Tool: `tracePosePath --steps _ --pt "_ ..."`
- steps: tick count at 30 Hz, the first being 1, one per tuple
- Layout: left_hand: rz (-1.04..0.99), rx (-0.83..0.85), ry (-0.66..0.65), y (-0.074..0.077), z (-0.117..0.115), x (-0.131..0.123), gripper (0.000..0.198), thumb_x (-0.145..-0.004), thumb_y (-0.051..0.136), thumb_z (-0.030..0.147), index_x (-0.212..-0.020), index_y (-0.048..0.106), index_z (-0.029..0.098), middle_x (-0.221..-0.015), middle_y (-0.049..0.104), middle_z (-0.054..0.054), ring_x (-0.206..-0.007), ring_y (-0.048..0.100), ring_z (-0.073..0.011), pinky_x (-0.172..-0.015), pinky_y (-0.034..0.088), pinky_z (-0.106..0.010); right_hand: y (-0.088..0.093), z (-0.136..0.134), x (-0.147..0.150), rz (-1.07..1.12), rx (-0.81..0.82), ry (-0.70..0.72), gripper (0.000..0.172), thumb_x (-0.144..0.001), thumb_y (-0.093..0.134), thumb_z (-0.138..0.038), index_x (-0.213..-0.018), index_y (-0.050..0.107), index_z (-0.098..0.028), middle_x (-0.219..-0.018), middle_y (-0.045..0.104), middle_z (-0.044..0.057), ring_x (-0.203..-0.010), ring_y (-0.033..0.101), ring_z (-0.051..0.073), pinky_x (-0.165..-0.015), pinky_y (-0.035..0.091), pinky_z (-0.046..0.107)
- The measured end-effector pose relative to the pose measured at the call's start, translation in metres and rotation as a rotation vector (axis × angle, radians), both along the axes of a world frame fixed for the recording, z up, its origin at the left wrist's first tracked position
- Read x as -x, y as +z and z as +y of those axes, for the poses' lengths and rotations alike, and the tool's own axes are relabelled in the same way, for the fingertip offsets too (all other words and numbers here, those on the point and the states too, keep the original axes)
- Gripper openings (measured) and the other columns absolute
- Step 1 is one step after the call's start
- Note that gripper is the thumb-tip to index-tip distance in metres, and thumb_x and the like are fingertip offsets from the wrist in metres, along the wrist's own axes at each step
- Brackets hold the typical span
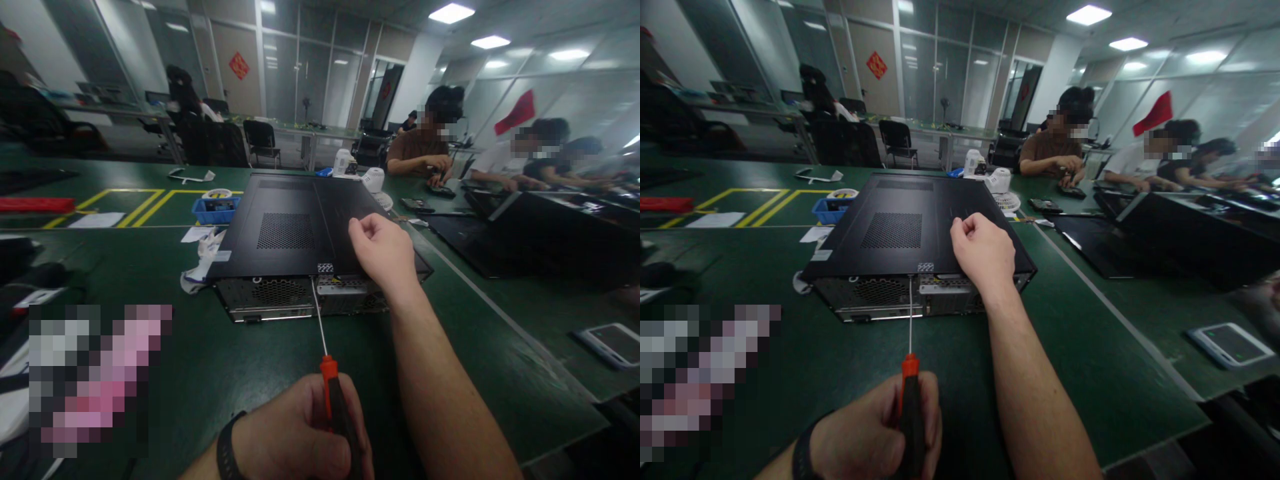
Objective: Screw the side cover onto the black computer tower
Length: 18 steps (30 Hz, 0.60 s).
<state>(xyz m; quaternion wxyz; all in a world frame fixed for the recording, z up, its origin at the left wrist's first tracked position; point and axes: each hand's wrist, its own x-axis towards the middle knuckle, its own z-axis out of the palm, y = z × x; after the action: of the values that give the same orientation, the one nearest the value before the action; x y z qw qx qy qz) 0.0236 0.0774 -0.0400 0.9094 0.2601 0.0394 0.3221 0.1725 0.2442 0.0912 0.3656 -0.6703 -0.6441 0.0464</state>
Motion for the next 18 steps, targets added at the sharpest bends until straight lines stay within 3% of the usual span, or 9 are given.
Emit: tracePosePath --steps 4,7,14,18 --pt "-0.007 0.027 -0.071 0.012 0.001 0.007 0.043 -0.077 0.092 0.034 -0.111 0.078 0.011 -0.094 0.080 -0.014 -0.068 0.072 -0.0108 -0.060 0.053 -0.016 0.000 0.000 0.000 0.003 -0.002 0.006 0.036 -0.093 0.057 -0.054 -0.072 0.062 -0.026 -0.072 0.068 0.001 -0.069 0.056 0.019 -0.065 0.032 0.034" --pt "0.004 0.033 -0.069 0.017 0.001 0.009 0.041 -0.078 0.092 0.031 -0.111 0.079 0.011 -0.096 0.080 -0.015 -0.071 0.073 -0.0114 -0.062 0.054 -0.015 -0.001 0.000 0.000 0.005 -0.004 0.005 0.036 -0.093 0.058 -0.054 -0.072 0.062 -0.026 -0.070 0.068 0.000 -0.068 0.056 0.019 -0.065 0.032 0.034" --pt "-0.025 0.010 0.005 0.006 -0.001 0.000 0.033 -0.078 0.093 0.034 -0.095 0.074 0.013 -0.082 0.077 -0.007 -0.057 0.064 -0.0056 -0.058 0.053 -0.015 -0.002 0.001 0.000 0.003 -0.013 0.007 0.035 -0.093 0.058 -0.054 -0.072 0.062 -0.026 -0.070 0.068 0.000 -0.069 0.057 0.019 -0.066 0.033 0.034" --pt "-0.034 -0.006 -0.001 0.004 0.000 0.000 0.034 -0.082 0.090 0.038 -0.098 0.071 0.014 -0.085 0.079 -0.008 -0.061 0.068 -0.0083 -0.058 0.052 -0.016 -0.002 0.001 0.000 -0.001 -0.024 0.011 0.035 -0.093 0.058 -0.053 -0.072 0.062 -0.026 -0.070 0.068 0.000 -0.068 0.057 0.019 -0.066 0.033 0.034"
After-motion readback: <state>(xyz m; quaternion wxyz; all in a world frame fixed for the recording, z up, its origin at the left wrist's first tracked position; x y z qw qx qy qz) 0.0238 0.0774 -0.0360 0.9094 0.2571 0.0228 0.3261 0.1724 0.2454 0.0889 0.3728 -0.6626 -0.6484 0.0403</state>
